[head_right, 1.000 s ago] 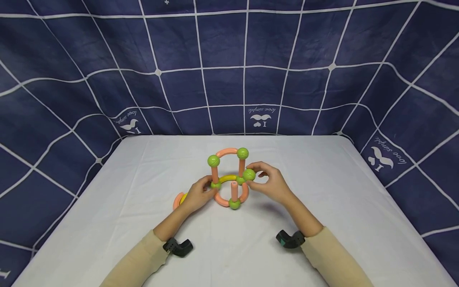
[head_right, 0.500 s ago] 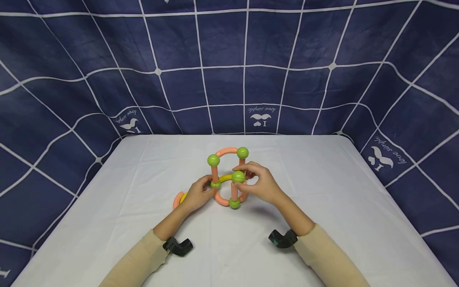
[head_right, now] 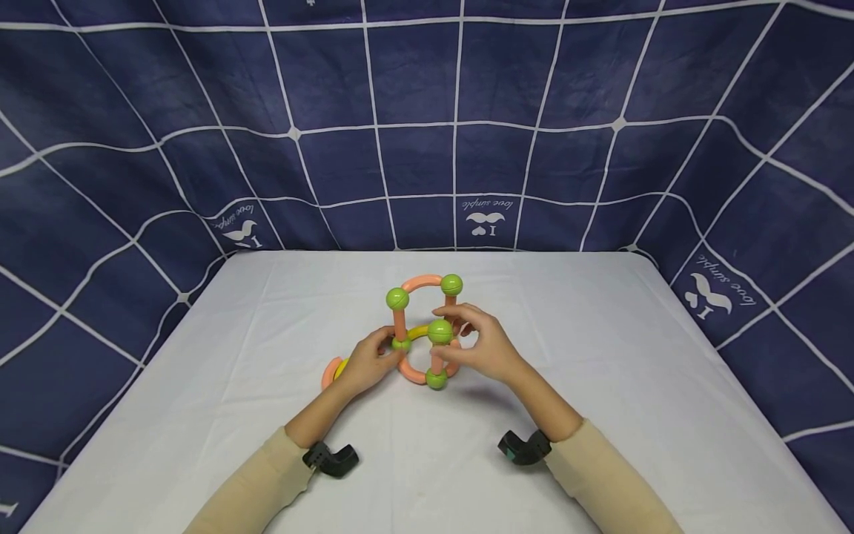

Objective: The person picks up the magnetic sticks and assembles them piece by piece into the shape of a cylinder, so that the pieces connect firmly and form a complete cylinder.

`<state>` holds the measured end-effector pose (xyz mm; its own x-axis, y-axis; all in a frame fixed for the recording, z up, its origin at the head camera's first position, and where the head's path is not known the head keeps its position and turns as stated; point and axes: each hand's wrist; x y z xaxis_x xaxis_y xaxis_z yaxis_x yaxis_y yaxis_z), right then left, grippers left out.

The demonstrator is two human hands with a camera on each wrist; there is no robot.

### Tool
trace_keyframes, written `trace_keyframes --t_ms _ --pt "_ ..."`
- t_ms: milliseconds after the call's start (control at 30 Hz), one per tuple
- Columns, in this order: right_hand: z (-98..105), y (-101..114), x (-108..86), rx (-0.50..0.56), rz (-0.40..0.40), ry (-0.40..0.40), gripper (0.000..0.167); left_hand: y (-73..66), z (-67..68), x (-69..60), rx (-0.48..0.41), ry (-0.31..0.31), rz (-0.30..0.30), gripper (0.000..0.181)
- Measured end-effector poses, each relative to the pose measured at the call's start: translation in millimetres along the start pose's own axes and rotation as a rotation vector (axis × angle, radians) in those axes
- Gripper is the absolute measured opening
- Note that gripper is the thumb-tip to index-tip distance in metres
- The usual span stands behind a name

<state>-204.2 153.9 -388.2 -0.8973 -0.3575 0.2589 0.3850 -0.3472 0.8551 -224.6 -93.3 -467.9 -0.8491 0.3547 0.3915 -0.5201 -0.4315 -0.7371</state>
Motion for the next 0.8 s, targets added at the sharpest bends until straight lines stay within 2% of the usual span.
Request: trace_keyframes --t_ms 233,367,600,700,800 --pt "4 -24 -3.7 -0.002 0.002 0.051 0.050 0.6 0.1 0.1 -0.002 0.001 -0.007 0.038" --pt "5 -42 -4.5 -0.016 -0.054 0.082 0.044 0.1 0.4 0.2 -0.006 0.003 -0.007 0.038" --pt "5 -70 3.9 -0.097 -0.276 -0.046 0.035 -0.2 1.0 0.9 -0.004 0.008 0.004 0.038" --pt "2 -76 10.9 -0.088 -0.306 -0.050 0.040 -0.5 1.4 0.7 -0.007 0.012 0.008 0.038" --pt "-3 -82 18.1 -0.096 -0.297 -0.030 0.044 -1.0 1.6 0.6 -0.013 0.014 0.004 0.038"
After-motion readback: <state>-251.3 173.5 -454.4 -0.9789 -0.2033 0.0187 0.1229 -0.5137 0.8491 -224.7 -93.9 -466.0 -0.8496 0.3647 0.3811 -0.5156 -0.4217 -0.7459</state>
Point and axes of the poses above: each hand's wrist, its own x-axis towards the middle knuckle, its own z-axis out of the back of the hand, y = z × x, and after that the axes turned 13 degrees about -z, right-handed
